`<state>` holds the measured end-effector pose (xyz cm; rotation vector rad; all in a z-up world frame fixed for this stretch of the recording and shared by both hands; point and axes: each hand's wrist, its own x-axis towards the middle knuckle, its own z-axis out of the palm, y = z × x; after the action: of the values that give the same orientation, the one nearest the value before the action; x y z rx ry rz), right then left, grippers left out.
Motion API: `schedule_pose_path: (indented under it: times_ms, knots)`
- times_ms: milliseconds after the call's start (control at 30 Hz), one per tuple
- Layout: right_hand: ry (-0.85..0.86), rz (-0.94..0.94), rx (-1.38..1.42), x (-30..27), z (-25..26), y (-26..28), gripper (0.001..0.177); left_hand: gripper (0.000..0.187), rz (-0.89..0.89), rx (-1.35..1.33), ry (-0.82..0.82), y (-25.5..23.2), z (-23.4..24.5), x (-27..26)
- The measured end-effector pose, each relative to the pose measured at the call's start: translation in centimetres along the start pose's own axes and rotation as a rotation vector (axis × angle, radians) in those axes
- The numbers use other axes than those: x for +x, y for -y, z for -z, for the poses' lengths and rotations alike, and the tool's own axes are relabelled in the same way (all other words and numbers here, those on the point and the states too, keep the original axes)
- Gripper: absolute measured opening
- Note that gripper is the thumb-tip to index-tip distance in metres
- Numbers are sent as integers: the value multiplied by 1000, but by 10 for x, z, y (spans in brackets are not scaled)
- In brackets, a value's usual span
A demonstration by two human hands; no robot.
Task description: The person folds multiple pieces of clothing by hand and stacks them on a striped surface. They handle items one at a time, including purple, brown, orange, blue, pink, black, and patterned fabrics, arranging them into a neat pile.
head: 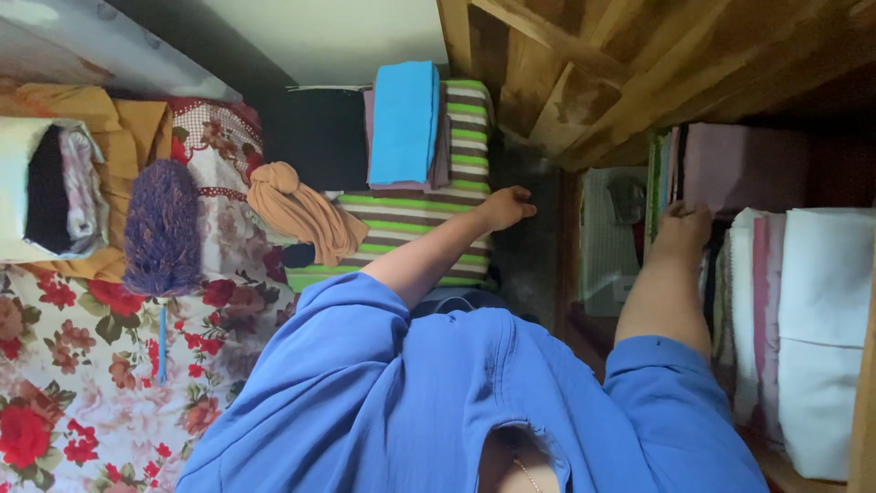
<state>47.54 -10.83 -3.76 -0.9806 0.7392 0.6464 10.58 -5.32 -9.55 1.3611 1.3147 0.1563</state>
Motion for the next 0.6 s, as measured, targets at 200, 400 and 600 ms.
schedule_pose_path:
  times_ms: [200,400,600]
  knots:
    - [167,-96,161,-25,-25,12,24,61,-19,-111,60,-18,3,-23]
    - [39,-29,19,6,-30,20,12,66,-12,14,31,-27,2,-38]
    - [72,-57,-220,-5,-24,20,5,67,8,2,19,-42,9,-61]
